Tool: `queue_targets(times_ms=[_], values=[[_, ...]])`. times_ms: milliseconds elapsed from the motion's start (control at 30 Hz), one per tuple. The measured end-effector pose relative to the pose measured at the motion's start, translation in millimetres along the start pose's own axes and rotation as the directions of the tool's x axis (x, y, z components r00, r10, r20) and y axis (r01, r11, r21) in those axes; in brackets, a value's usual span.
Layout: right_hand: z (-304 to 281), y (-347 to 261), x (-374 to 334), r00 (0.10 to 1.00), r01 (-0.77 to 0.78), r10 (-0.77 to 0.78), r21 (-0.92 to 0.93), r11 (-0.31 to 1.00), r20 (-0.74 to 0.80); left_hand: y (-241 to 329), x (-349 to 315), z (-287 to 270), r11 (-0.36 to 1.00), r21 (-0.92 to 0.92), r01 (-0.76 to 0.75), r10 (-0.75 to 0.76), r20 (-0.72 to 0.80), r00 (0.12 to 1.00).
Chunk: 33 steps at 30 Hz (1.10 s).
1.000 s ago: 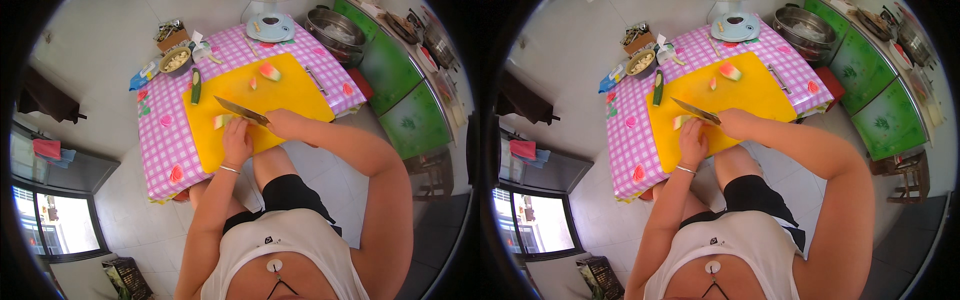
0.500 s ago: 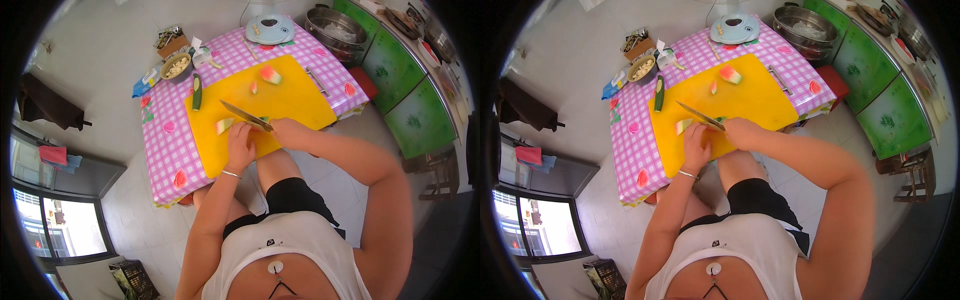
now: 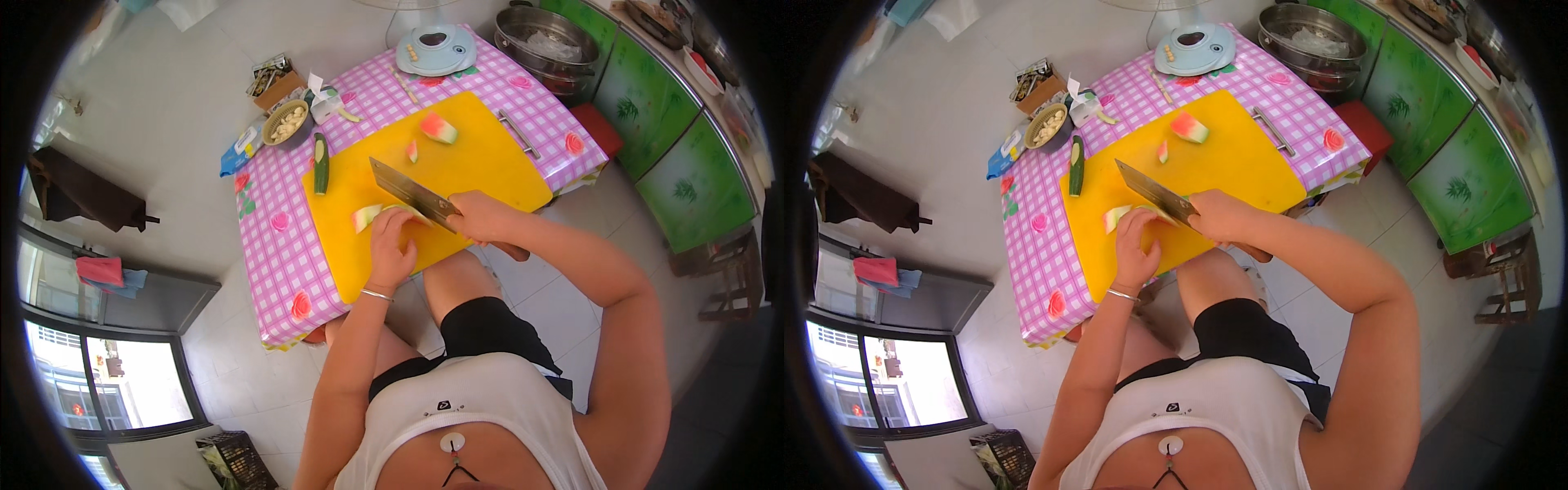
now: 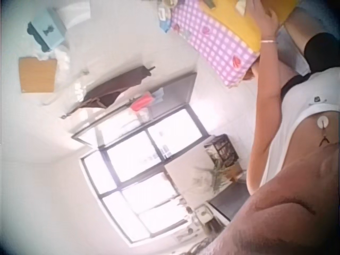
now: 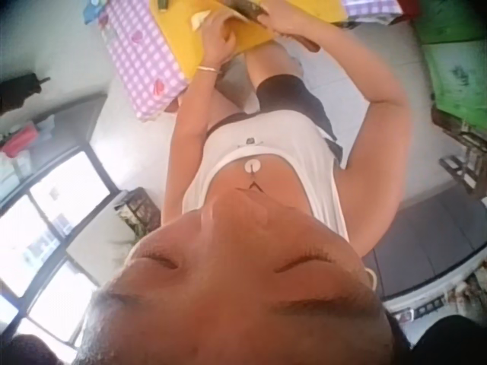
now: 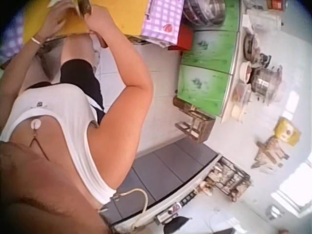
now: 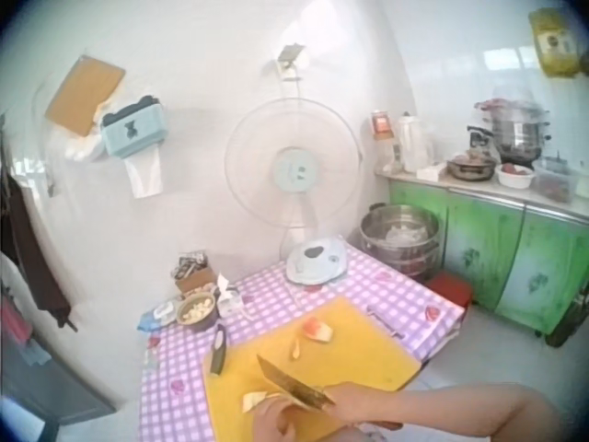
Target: The person uses a large cleaver to chop a piece of watermelon rind into small cubes on a yellow cutting board. They repeatedly slice the rind, gather the pieces, and mince them further until a pile of diced rind is formed.
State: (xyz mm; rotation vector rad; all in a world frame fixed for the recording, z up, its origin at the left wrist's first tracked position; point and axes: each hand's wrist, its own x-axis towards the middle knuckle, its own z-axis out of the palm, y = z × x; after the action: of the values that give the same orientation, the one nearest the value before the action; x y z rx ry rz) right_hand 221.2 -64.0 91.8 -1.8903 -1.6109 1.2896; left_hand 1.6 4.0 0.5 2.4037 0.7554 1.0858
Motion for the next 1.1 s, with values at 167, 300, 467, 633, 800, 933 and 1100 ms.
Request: queue_targets(times_ms=[167, 300, 467, 633, 800, 933, 1100], values=[[-6, 5, -1, 0.989, 0.098, -0.118, -0.206, 0.974, -0.087, 1, 4, 2, 1.000, -0.004, -0.019, 0.019, 0.023, 1.000], [-11, 5, -4, 0.964, 0.210, -0.251, -0.323, 0.923, -0.091, -4, 3, 2, 0.999, 0.002, -0.034, 0.034, 0.042, 0.999], [-27, -13, -20, 0.965, 0.228, -0.258, -0.368, 0.902, -0.035, -4, 2, 2, 0.999, 0.039, -0.027, 0.024, 0.060, 0.998], [-32, -11, -21, 0.971, 0.214, -0.238, -0.423, 0.881, -0.002, 3, 6, 1, 0.998, 0.049, -0.049, 0.046, 0.061, 0.997], [-34, -15, -26, 0.973, 0.215, -0.232, -0.446, 0.869, 0.017, 4, 6, 3, 0.997, 0.060, -0.055, 0.051, 0.064, 0.997], [-36, -23, -31, 0.979, 0.195, -0.200, -0.456, 0.868, 0.038, 6, 7, 3, 0.997, 0.061, -0.044, 0.040, 0.069, 0.997], [-29, -17, -25, 0.974, 0.214, -0.223, -0.479, 0.851, 0.038, 7, 8, 3, 0.998, 0.055, -0.039, 0.035, 0.074, 0.997]])
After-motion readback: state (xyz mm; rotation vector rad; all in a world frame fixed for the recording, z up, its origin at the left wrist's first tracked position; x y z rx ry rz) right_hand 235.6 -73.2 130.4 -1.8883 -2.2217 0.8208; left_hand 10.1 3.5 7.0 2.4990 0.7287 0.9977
